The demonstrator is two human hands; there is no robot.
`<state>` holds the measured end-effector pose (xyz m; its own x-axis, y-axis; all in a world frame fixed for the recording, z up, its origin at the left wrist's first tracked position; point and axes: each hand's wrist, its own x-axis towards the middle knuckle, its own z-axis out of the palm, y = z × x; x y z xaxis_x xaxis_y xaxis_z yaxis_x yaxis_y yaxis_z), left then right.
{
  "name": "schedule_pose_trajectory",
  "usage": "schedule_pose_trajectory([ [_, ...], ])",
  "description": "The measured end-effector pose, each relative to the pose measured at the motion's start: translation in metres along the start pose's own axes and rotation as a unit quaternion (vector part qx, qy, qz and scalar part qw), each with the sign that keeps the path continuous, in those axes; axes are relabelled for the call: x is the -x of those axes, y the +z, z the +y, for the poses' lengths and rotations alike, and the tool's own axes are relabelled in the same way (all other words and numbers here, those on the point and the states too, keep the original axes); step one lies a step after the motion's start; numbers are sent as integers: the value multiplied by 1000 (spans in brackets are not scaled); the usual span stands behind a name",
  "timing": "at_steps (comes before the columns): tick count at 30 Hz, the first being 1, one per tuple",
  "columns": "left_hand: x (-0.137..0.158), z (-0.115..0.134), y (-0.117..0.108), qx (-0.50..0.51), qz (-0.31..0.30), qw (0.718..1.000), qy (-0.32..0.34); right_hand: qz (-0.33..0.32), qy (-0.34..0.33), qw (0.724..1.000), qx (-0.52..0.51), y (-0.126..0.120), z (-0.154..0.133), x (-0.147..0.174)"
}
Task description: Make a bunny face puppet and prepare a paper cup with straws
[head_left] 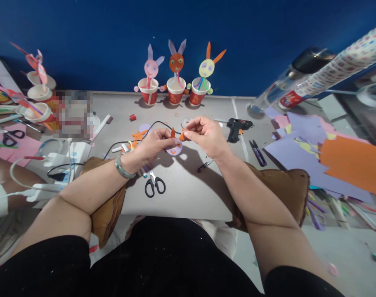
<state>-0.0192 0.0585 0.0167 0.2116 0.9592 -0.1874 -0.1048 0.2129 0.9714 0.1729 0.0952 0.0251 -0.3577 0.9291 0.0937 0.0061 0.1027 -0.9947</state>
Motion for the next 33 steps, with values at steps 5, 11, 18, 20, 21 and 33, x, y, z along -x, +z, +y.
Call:
schedule_pose_trajectory([
  [5,0,-1,-1,-1,1,1000,4,-3,-2,1000,-4,0,0,0],
  [11,0,0,-1,-7,6,1000,5,17,-12,1000,14,-2,-3,1],
  [18,-1,-1,-2,-28,9,1000,9,53,-38,997,40,-3,-5,0],
  [20,-1,-2,-3,-22,6,1000,10,66,-46,996,44,-3,-6,0],
  [21,-1,-2,-3,-17,5,1000,10,71,-48,995,45,-3,-6,0],
  [33,-1,0,0,10,1,1000,21,77,-46,993,76,-2,-7,2],
])
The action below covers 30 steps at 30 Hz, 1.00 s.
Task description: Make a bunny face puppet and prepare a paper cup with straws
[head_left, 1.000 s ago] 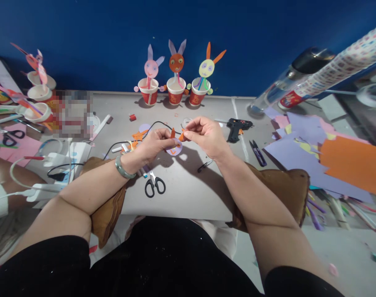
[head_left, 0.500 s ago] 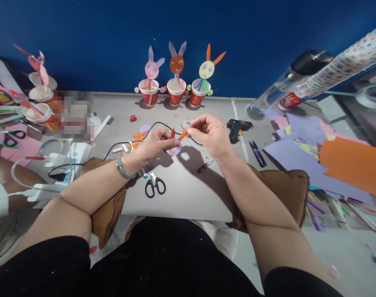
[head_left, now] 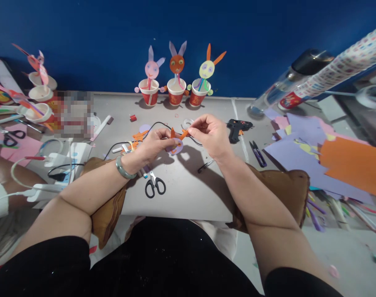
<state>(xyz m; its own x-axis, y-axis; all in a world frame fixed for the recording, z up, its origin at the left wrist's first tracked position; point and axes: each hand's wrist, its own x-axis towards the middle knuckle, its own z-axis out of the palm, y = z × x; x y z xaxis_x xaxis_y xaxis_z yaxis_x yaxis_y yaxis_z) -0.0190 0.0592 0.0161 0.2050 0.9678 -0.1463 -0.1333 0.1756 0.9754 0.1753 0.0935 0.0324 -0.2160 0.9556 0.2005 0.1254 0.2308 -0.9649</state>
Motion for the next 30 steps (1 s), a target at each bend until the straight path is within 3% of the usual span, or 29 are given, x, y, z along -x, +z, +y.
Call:
schedule_pose_trajectory([
  [16,1,2,0,0,-3,1000,-3,-43,29,997,-55,3,0,3],
  [23,-1,-1,1,26,30,999,32,-40,91,988,-120,2,8,-3],
  [26,-1,0,1,39,45,997,40,-76,116,984,-110,5,10,-3],
  [30,-1,0,1,50,35,997,45,-110,97,985,-94,11,11,3],
])
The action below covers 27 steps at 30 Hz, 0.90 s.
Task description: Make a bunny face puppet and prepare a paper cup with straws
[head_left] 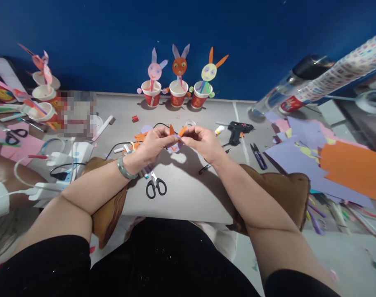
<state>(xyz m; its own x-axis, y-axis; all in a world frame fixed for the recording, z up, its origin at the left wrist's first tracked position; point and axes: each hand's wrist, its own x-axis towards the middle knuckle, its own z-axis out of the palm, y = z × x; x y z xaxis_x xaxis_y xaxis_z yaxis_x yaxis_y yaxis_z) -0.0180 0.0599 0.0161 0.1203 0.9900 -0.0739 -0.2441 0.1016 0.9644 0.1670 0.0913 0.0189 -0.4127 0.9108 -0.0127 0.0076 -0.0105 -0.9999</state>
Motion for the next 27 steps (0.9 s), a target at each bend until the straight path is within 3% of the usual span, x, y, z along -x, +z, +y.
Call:
schedule_pose_trajectory([
  [6,-1,-3,-1,-14,-8,1000,-23,28,-33,998,36,7,2,2],
  [17,-1,3,0,-20,-23,996,-82,52,-14,996,72,5,2,2],
  [27,-3,0,-5,-92,-28,995,-39,58,26,997,42,4,2,0],
])
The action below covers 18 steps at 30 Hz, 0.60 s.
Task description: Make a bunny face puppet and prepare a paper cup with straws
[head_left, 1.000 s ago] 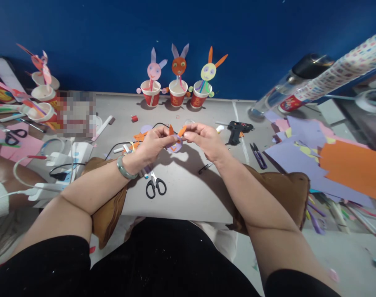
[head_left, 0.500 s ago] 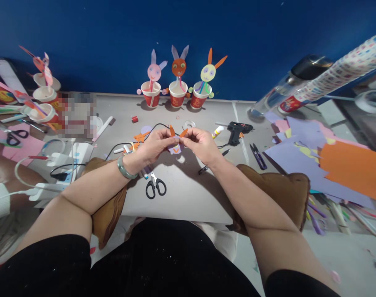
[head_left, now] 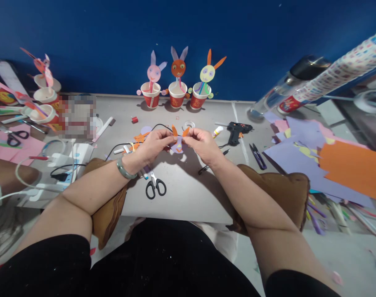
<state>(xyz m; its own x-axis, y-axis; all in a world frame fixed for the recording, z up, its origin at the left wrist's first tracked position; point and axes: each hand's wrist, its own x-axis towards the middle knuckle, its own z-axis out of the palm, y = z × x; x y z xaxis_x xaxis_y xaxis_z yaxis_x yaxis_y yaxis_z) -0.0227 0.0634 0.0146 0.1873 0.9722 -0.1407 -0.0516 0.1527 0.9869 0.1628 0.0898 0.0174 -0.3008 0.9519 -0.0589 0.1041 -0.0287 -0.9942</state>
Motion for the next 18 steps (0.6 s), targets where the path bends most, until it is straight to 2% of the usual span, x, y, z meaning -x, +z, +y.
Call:
schedule_pose_trajectory([
  [7,0,1,1,8,14,1000,-21,-14,-2,1000,-4,0,0,1],
  [11,0,1,0,-16,5,1000,9,-24,-17,1000,12,0,0,2],
  [13,1,2,1,-51,20,998,44,-12,-59,997,47,0,-1,4],
  [15,2,3,2,-93,42,991,86,17,-143,985,97,0,-3,7],
  [18,7,4,3,-175,86,964,179,54,-275,942,183,-2,-2,11],
])
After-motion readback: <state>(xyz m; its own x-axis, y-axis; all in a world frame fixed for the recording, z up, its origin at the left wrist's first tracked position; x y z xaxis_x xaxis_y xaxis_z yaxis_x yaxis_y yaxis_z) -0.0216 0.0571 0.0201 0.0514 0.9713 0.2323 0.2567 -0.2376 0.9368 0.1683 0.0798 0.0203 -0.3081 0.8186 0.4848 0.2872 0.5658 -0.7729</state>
